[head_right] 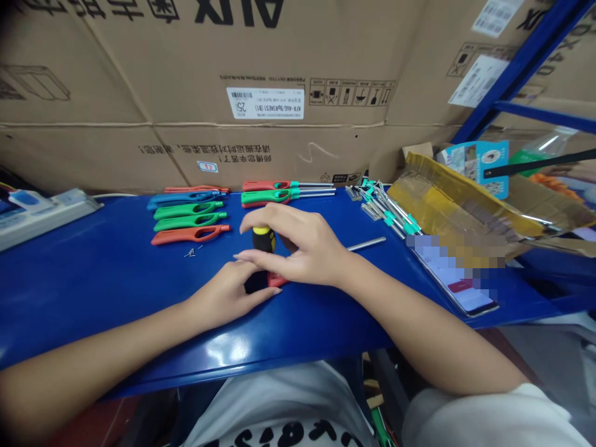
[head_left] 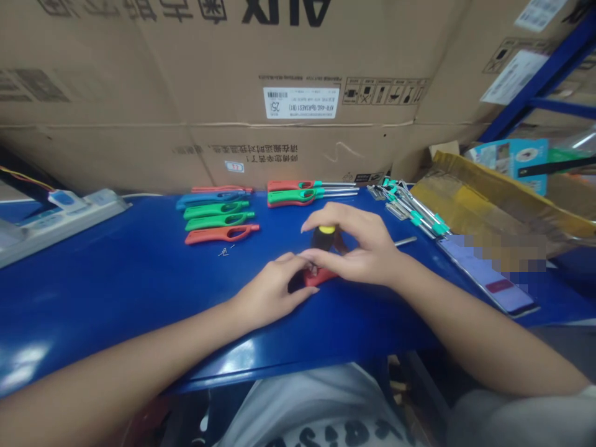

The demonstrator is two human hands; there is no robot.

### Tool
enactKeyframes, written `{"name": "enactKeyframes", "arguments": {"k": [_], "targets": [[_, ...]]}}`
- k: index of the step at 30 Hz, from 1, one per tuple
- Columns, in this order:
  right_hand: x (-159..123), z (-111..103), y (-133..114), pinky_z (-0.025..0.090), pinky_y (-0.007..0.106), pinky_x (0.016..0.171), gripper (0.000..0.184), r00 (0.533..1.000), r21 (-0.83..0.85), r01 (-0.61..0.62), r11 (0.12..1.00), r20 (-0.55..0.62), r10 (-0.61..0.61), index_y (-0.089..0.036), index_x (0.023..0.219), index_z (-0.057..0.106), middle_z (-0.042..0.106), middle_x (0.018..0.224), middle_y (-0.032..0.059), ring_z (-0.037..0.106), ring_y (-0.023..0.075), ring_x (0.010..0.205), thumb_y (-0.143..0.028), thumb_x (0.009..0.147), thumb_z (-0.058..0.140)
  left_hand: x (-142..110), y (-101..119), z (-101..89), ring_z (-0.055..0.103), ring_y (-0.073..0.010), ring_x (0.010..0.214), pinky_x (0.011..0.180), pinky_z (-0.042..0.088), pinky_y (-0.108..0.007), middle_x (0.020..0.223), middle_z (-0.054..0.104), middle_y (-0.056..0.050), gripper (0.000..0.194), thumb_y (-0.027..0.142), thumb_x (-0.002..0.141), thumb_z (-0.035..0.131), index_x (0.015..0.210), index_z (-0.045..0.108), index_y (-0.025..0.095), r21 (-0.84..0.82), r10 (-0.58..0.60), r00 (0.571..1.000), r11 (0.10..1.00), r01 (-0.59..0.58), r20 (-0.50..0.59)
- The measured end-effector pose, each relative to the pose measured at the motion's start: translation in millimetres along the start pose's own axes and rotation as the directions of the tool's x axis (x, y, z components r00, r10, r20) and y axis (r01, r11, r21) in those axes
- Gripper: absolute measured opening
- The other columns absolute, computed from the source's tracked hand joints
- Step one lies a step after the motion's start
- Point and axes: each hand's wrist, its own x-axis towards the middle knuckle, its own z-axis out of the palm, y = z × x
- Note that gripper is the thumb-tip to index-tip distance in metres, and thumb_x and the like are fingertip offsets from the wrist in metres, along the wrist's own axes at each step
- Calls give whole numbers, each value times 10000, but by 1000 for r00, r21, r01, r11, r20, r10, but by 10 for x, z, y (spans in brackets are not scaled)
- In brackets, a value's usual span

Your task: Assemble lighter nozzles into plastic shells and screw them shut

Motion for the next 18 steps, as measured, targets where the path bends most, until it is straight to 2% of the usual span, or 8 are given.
{"name": "enactKeyframes", "arguments": {"k": [3,6,7,9,11,12,16,18], "targets": [[5,-61,34,560,261,670,269,998,23,-40,999,-54,41,-222,1119,640,716,1041,32,662,134,754,-336,891,727,7,61,-107,659,-222,989,879,534,-352,1054,697,-46,216,251,909,665,1109,597,205,42,-15,998,999,12,63],[19,-239,115,558,242,635,290,971,29,-133,991,-196,136,-234,1192,609,690,1084,33,663,114,710,-326,927,681,3,104,-271,634,-258,1091,937,534,-395,1161,680,-76,346,166,888,617,1226,556,210,185,-85,986,981,58,141],[19,-322,157,553,242,633,286,959,-30,-164,986,-237,153,-237,1202,604,683,1090,33,655,110,695,-317,935,667,-2,112,-322,632,-276,1097,936,537,-419,1174,677,-90,400,149,879,604,1270,545,209,260,-121,981,962,78,154],[-2,-497,264,547,264,662,238,952,-262,-172,950,-292,92,-233,1150,629,684,1042,33,646,136,729,-302,926,668,-14,117,-397,626,-314,1116,945,535,-464,1204,668,-120,460,165,877,600,1331,532,193,380,-168,972,920,95,163],[-56,-651,398,552,315,742,179,966,-489,-153,859,-259,25,-220,1092,652,681,995,54,647,186,817,-269,920,653,-16,115,-427,620,-332,1136,965,528,-480,1230,655,-140,444,226,903,608,1340,548,174,441,-178,971,893,91,162],[-94,-711,470,551,335,773,163,971,-551,-155,820,-240,22,-214,1081,652,678,988,63,646,200,838,-253,923,637,-11,113,-428,622,-331,1136,968,528,-475,1233,650,-145,424,256,921,603,1333,562,168,455,-180,970,886,89,161],[-259,-837,744,546,339,710,135,928,-595,-332,731,-345,140,-205,1024,644,665,933,73,636,218,799,-262,903,622,59,87,-421,652,-287,1045,909,548,-404,1144,647,-135,303,273,976,549,1243,643,166,470,-195,963,878,86,186],[-324,-859,853,542,356,758,96,916,-601,-386,700,-343,210,-203,958,649,660,909,77,638,227,817,-261,887,622,126,48,-448,656,-269,1009,893,546,-381,1105,647,-121,271,274,976,555,1199,670,169,453,-177,963,889,67,204]]}}
